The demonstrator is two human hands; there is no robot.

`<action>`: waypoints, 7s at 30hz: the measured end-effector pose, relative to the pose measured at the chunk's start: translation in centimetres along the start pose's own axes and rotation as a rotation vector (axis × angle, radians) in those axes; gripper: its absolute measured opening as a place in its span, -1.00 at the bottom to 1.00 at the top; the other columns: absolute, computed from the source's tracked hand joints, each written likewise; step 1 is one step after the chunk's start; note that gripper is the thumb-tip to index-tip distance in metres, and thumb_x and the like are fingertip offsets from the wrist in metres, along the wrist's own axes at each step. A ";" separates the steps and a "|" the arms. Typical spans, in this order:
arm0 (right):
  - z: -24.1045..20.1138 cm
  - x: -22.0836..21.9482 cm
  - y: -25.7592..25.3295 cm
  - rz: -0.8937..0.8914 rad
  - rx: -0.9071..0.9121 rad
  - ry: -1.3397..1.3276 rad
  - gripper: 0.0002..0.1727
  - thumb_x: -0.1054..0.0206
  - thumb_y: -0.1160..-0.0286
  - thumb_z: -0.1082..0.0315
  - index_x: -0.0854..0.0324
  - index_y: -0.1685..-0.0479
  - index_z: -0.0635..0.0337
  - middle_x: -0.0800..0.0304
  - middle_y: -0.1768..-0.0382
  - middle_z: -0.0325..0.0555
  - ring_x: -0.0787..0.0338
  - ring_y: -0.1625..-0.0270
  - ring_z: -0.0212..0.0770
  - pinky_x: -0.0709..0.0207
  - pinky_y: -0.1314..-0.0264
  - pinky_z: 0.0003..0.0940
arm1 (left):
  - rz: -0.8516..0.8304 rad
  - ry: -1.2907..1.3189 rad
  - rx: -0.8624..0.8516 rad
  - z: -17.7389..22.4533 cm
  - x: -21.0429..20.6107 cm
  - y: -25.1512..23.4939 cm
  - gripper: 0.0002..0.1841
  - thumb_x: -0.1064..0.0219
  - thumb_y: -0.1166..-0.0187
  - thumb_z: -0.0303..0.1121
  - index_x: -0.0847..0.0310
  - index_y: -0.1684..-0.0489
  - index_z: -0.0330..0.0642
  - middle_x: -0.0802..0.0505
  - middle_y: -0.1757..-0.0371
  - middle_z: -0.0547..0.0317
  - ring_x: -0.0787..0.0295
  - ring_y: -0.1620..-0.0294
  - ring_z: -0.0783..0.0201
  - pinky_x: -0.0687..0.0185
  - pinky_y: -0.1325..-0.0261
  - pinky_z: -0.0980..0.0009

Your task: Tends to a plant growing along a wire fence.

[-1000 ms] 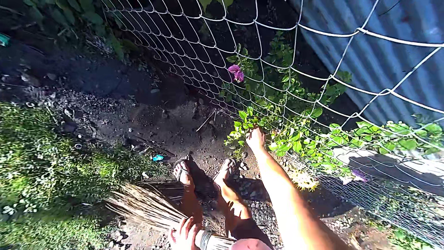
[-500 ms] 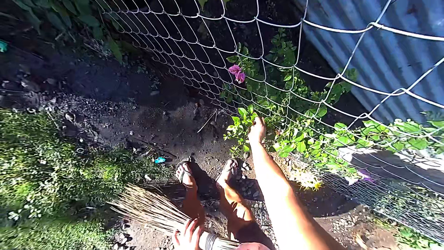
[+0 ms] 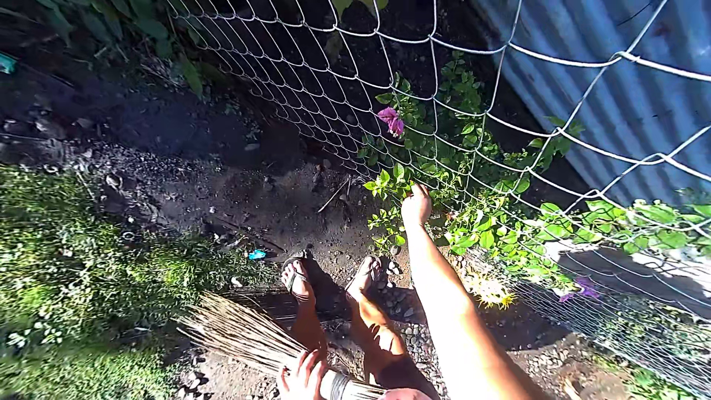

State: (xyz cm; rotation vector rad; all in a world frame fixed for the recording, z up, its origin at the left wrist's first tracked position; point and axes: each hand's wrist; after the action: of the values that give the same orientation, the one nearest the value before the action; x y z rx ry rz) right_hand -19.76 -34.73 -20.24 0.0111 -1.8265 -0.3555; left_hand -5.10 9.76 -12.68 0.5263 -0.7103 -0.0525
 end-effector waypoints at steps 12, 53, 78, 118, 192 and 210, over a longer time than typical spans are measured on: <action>-2.6 0.7 -1.9 -0.064 -0.104 0.136 -0.70 -0.27 -0.68 0.13 -0.78 -0.18 0.00 -0.90 -0.03 0.12 -0.85 -0.15 0.21 -0.60 -0.07 0.31 | -0.023 -0.009 -0.014 -0.3 0.1 0.0 -0.45 -0.65 -0.01 -0.39 -0.81 -0.14 -0.26 -0.80 -0.35 -0.26 -0.52 -0.56 -0.49 -0.04 -0.50 -0.69; -2.2 1.3 0.6 -0.181 -0.064 0.159 -0.71 -0.21 -0.66 0.37 -0.80 -0.16 0.19 -0.77 -0.32 0.09 -0.72 -0.39 0.17 -0.54 -0.38 0.26 | -0.051 -0.007 -0.028 -0.7 0.9 -0.1 -0.39 -0.71 0.09 -0.42 -0.82 -0.14 -0.21 -0.81 -0.36 -0.21 -0.52 -0.59 -0.42 -0.06 -0.53 -0.65; -7.4 -1.1 -2.1 0.080 -0.446 -0.410 -0.74 -0.37 -0.61 0.22 -0.85 -0.07 0.11 -0.88 -0.04 0.04 -0.78 -0.20 0.04 -0.51 -0.30 0.12 | -0.046 0.000 -0.047 -1.3 1.2 -0.2 -0.44 -0.68 0.00 -0.38 -0.82 -0.16 -0.14 -0.82 -0.35 -0.17 -0.53 -0.59 -0.39 -0.05 -0.54 -0.65; 2.9 2.3 4.6 -0.316 -0.025 0.295 -0.54 -0.06 -0.82 0.28 -0.52 -0.64 -0.05 -0.61 -0.52 0.04 -0.74 -0.35 0.20 -0.59 -0.32 0.26 | -0.014 -0.048 -0.088 -1.6 0.1 0.1 -0.41 -0.69 0.08 -0.33 -0.83 -0.13 -0.15 -0.84 -0.32 -0.17 -0.58 -0.55 -0.40 -0.10 -0.51 -0.64; -0.4 -2.1 -2.3 -0.421 -0.190 0.390 -0.50 -0.18 -0.72 -0.16 -0.76 -0.26 -0.02 -0.78 -0.29 0.15 -0.72 -0.38 0.21 -0.48 -0.33 0.33 | 0.019 -0.038 -0.078 -1.2 0.4 -1.3 -0.51 -0.54 -0.02 -0.38 -0.83 -0.09 -0.09 -0.87 -0.26 -0.13 -0.64 -0.49 -0.37 -0.14 -0.47 -0.64; 0.8 -1.9 -1.0 -0.390 -0.349 0.369 -0.53 -0.22 -0.69 -0.08 -0.80 0.02 0.16 -0.81 -0.21 0.17 -0.75 -0.33 0.18 -0.54 -0.24 0.32 | -0.004 -0.043 -0.092 -1.5 1.0 -1.3 -0.52 -0.56 -0.04 -0.33 -0.84 -0.08 -0.07 -0.87 -0.28 -0.10 -0.64 -0.51 -0.33 -0.15 -0.47 -0.63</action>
State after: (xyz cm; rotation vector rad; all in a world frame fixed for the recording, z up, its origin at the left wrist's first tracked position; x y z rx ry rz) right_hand -20.18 -35.11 -22.43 0.1805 -1.3725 -0.8846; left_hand -3.18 9.09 -13.64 0.4391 -0.7452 -0.0999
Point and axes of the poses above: each hand's wrist, its own y-axis away from the middle knuckle, its own x-axis out of the back of the hand, z = x × y
